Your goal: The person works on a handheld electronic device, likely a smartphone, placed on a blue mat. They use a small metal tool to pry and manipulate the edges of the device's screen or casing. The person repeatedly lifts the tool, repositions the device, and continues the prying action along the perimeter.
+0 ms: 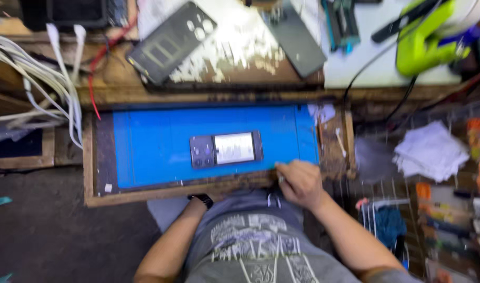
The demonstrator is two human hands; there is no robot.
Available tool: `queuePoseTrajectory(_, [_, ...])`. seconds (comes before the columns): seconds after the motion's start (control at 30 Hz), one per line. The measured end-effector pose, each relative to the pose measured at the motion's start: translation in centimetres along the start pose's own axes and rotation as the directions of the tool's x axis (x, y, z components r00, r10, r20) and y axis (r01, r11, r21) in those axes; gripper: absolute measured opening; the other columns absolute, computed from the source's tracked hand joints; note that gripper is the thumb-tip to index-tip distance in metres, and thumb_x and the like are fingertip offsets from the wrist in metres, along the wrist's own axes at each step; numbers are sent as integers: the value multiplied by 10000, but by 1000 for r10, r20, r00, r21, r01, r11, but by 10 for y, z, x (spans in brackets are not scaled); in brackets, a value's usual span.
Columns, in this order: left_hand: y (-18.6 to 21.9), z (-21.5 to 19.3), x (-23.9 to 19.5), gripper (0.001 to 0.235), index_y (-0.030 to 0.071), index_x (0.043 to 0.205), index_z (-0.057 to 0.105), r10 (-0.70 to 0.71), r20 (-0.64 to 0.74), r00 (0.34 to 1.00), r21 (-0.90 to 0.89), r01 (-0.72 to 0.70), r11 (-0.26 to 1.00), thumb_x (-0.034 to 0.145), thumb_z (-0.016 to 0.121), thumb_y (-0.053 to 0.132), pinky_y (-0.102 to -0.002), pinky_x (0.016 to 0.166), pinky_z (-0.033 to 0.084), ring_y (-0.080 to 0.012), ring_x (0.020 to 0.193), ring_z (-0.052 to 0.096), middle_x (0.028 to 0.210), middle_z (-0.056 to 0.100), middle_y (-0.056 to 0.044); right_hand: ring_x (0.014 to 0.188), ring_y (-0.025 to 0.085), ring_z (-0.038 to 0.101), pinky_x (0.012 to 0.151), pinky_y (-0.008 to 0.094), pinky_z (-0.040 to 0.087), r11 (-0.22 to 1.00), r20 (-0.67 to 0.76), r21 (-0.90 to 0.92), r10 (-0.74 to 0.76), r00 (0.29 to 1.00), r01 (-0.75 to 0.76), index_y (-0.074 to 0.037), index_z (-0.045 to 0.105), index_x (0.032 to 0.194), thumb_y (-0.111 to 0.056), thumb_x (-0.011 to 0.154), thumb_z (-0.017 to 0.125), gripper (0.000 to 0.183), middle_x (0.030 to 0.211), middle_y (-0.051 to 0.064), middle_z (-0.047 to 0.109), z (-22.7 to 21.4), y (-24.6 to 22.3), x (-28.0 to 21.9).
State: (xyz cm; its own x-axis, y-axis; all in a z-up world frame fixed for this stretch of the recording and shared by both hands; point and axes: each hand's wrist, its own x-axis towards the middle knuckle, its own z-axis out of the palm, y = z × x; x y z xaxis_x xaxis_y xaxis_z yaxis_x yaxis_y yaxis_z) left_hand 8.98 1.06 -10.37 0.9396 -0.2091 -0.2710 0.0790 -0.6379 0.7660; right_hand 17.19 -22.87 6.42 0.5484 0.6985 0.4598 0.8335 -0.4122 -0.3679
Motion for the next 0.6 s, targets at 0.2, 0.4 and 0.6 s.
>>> queuePoseTrajectory(0.2, [69,-34,-52,583,98,1418,547,-60,337,940,204,-10,979,1011,482,511,-483,1161,353,-375,1340,513,1413,571,-190,568,250,559,529,396,420,997,-135,-56,-57,989,50,33,677,1058,17,779,723,283,677,77,555,-3,0,2])
queuePoseTrajectory(0.4, [153,-151,-83,495,24,1316,602,570,273,775,-228,-524,821,960,678,358,-448,1036,459,-371,1209,628,1317,660,-180,592,250,564,543,403,418,997,-114,-76,16,993,-25,40,684,1058,-23,750,729,318,683,70,550,-6,-1,1])
queuePoseTrajectory(0.6, [149,-196,-38,736,17,1326,557,428,-158,890,443,-324,836,731,850,335,-500,1037,413,-393,1253,531,1345,580,-194,629,263,576,584,404,439,997,-78,-6,82,994,-83,-22,670,1002,-15,751,703,254,714,79,580,-6,-5,2])
